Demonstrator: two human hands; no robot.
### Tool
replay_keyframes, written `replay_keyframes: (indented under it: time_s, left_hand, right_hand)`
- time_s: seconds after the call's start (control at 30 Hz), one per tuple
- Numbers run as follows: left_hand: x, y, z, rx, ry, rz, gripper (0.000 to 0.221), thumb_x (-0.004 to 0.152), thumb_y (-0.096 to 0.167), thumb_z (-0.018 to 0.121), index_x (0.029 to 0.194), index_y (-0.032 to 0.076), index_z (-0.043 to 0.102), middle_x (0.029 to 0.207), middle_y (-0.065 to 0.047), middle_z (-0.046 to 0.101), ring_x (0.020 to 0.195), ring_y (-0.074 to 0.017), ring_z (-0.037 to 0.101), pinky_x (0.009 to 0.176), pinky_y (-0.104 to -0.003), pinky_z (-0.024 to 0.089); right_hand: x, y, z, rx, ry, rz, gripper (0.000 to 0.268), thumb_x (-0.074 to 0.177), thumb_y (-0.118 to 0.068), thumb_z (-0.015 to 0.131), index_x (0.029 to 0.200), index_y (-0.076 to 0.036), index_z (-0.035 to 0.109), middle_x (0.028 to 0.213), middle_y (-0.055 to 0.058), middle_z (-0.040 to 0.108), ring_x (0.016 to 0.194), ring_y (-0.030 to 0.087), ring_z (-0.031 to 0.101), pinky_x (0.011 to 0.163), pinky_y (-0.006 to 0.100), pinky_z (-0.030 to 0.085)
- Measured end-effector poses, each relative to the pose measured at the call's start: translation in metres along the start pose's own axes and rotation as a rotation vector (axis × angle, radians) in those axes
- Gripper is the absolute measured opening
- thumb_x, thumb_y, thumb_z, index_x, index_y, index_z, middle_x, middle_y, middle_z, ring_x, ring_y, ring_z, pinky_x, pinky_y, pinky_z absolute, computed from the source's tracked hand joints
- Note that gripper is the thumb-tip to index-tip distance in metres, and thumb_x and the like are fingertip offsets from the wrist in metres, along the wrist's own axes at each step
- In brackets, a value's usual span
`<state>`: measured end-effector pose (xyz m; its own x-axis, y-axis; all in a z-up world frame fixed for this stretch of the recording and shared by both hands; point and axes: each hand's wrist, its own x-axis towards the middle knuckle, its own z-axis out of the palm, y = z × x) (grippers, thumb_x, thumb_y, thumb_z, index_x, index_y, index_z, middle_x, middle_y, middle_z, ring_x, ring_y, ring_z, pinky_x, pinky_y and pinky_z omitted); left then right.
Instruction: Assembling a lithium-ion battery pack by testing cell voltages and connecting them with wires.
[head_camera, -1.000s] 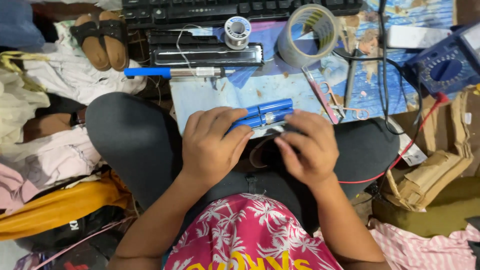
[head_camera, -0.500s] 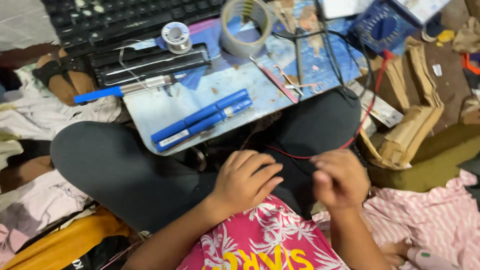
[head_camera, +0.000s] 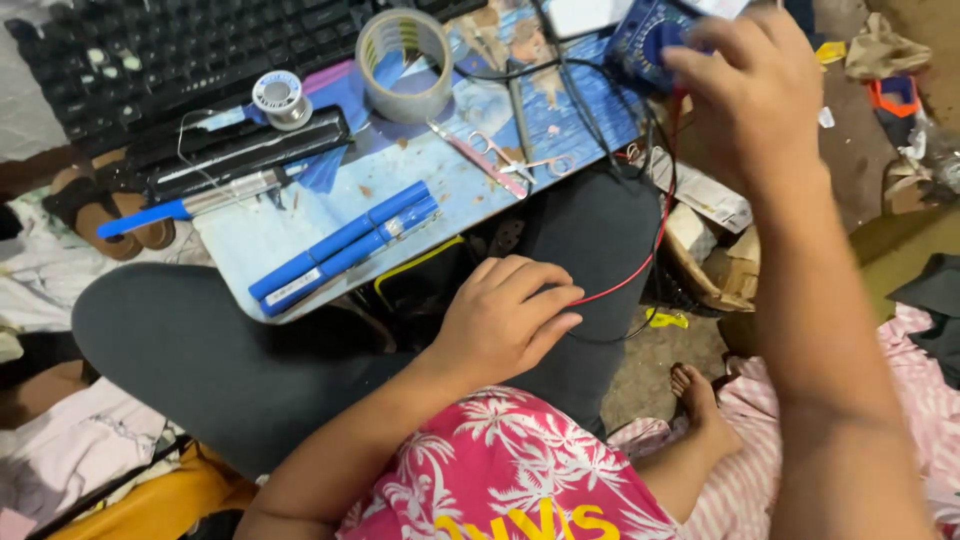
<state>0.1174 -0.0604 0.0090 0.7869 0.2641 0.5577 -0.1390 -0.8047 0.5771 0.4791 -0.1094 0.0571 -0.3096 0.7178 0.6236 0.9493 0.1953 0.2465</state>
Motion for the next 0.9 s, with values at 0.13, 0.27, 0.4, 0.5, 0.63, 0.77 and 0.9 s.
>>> replay_keyframes:
  time_s: [0.13,0.27,0.4,0.5,0.63,0.77,0.9]
  left_hand:
    - [0.036,0.001,0.004,-0.042,0.019,0.004,0.019,0.115,0.024,0.069,0.121,0.010,0.080,0.122,-0.007,0.075,0.103,-0.0306,0.071,0.086,-0.044,0.051]
    - [0.122,-0.029,0.002,0.018,-0.037,-0.144,0.025,0.106,0.018,0.064,0.128,0.011,0.074,0.118,-0.015,0.075,0.108,-0.0417,0.070,0.089,-0.058,0.053]
    - [0.232,-0.121,0.038,0.107,-0.028,-0.360,0.029,0.107,0.037,0.059,0.109,0.011,0.073,0.106,-0.023,0.081,0.096,-0.0524,0.073,0.074,-0.066,0.051]
    - [0.293,-0.251,0.117,0.549,-0.246,0.022,0.018,0.092,0.020,0.062,0.084,0.011,0.076,0.079,-0.018,0.082,0.065,-0.0467,0.075,0.055,-0.067,0.054]
    - [0.312,-0.241,0.106,0.028,-0.047,-0.077,0.029,0.099,0.029,0.069,0.115,0.006,0.075,0.115,-0.027,0.080,0.105,-0.0531,0.071,0.090,-0.060,0.051]
    - [0.313,-0.227,0.096,-0.107,-0.235,-0.146,0.061,0.094,0.015,0.071,0.154,0.019,0.060,0.138,-0.018,0.081,0.125,-0.0442,0.074,0.103,-0.049,0.054]
    - [0.311,-0.220,0.086,-0.093,-0.263,-0.277,0.041,0.095,0.014,0.078,0.136,0.015,0.079,0.130,-0.009,0.086,0.119,-0.0325,0.078,0.101,-0.046,0.055]
  right_hand:
    - [-0.005,0.051,0.030,-0.184,-0.209,-0.122,0.026,0.107,-0.006,0.083,0.123,-0.025,0.091,0.136,-0.002,0.083,0.107,0.024,0.072,0.090,0.039,0.058]
    - [-0.009,0.056,0.041,-0.228,-0.266,-0.178,0.024,0.102,-0.031,0.092,0.125,-0.026,0.090,0.138,-0.004,0.081,0.109,0.022,0.075,0.082,0.038,0.059]
    - [-0.007,0.053,0.042,-0.270,-0.268,-0.201,0.026,0.108,-0.022,0.083,0.134,-0.023,0.085,0.137,-0.001,0.078,0.107,0.022,0.071,0.082,0.036,0.057]
    - [0.005,0.032,0.026,-0.023,-0.335,-0.041,0.035,0.101,-0.013,0.082,0.136,-0.006,0.082,0.142,0.013,0.078,0.113,0.037,0.069,0.091,0.047,0.060]
    - [-0.013,0.047,0.057,-0.204,-0.245,-0.055,0.019,0.101,-0.021,0.082,0.119,-0.016,0.084,0.118,0.005,0.075,0.100,0.031,0.072,0.063,0.046,0.053]
    - [-0.007,0.049,0.052,-0.106,-0.257,-0.095,0.010,0.100,-0.013,0.075,0.108,-0.008,0.079,0.122,0.007,0.070,0.096,0.033,0.062,0.076,0.047,0.056]
    - [-0.003,0.049,0.045,-0.265,-0.243,-0.146,0.012,0.102,-0.018,0.072,0.110,-0.022,0.081,0.125,-0.008,0.074,0.104,0.023,0.062,0.083,0.037,0.054]
